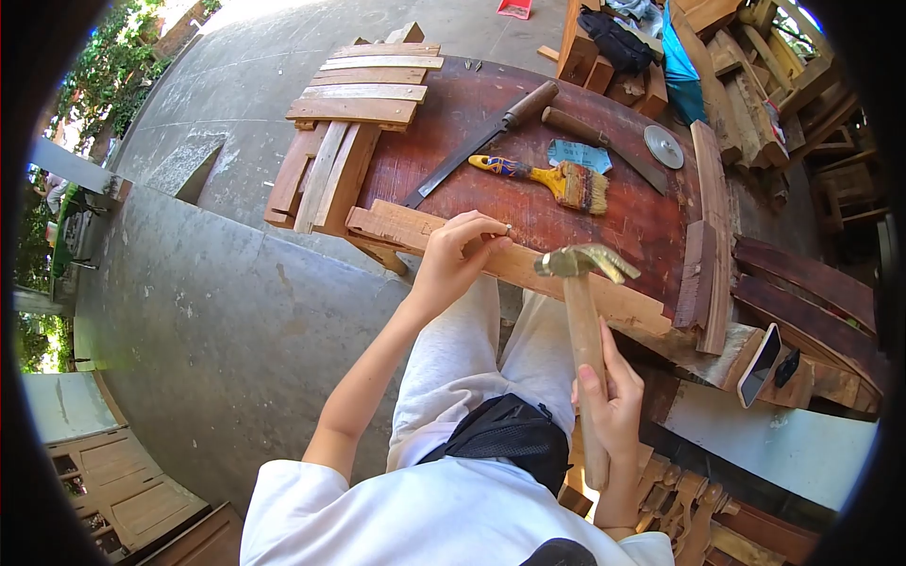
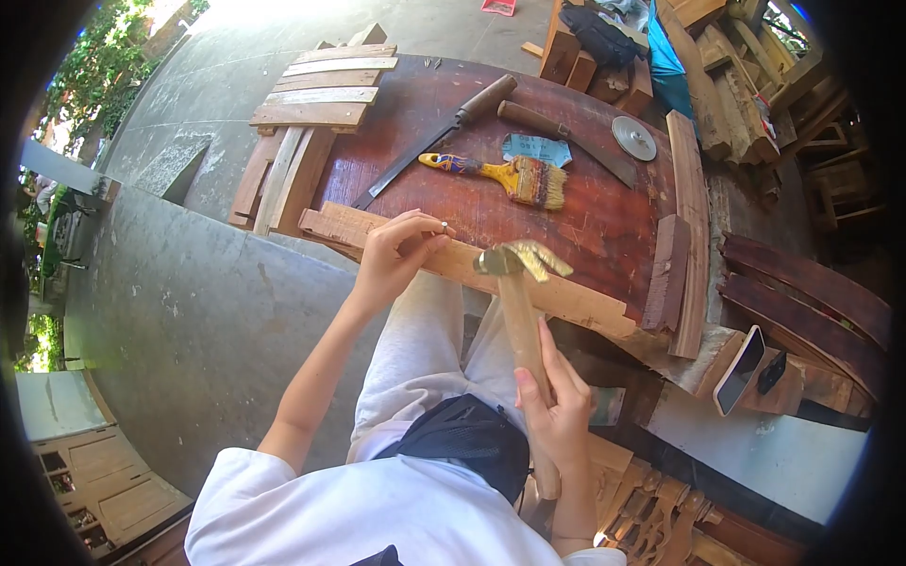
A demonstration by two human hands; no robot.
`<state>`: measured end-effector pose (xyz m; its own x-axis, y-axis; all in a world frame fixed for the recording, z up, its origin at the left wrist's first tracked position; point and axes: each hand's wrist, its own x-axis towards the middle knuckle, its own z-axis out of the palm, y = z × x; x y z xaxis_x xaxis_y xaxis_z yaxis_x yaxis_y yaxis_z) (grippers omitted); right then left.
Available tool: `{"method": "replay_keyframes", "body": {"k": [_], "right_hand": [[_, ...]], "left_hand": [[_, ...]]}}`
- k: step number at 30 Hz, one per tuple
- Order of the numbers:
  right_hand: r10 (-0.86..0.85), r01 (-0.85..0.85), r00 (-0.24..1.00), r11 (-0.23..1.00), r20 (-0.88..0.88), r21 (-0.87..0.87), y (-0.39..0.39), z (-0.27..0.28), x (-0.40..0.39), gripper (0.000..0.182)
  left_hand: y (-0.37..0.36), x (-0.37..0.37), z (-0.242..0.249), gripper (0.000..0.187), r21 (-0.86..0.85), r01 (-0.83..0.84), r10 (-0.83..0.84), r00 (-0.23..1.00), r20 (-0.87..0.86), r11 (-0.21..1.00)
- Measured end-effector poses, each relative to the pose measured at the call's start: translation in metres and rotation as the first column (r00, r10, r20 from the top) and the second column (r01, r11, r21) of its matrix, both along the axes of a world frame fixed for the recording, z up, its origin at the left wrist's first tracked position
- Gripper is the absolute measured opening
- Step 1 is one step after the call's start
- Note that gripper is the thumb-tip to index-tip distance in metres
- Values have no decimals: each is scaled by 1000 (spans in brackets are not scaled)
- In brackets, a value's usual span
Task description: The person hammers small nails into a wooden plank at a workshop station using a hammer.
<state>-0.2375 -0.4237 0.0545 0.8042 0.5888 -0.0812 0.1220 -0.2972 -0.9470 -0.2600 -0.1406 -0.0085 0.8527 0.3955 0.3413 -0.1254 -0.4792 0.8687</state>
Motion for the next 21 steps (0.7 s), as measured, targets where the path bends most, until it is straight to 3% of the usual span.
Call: {"method": "replay_keyframes", "body": {"k": [7, 9, 13, 16, 17, 18, 20, 21], "right_hand": [[6, -6, 999, 1000, 43, 2, -12, -16, -16, 55], [6, -6, 998, 1000, 65, -2, -13, -25, -16, 55], [19, -18, 998, 999, 54, -27, -13, -31, -14, 54], [18, -14, 994, 999, 108, -31, -12, -35, -15, 54], [16, -13, 994, 999, 109, -32, -11, -35, -15, 54], [14, -11, 995, 999, 101, -31, -11, -35, -16, 55], [7, -5, 996, 1000, 92, -31, -11, -33, -17, 55], [11, -8, 998, 999, 60, -35, -11, -31, -17, 55]], "left_hand": [[-1, 2, -5, 12, -103, -42, 37, 998, -47, 994], [6, 4, -10, 11, 115, 40, -56, 989, 134, 993], [8, -1, -6, 11, 178, 63, -83, 991, 106, 982], [6, 1, -8, 10, 38, -26, 20, 991, 134, 999], [4, 0, -7, 10, -247, -23, 59, 989, 138, 969], [3, 0, -6, 10, -512, -15, 95, 987, 131, 859], [7, -2, -8, 11, -519, 15, 71, 987, 146, 855], [9, -3, -12, 11, -423, 21, 45, 988, 146, 906]]}}
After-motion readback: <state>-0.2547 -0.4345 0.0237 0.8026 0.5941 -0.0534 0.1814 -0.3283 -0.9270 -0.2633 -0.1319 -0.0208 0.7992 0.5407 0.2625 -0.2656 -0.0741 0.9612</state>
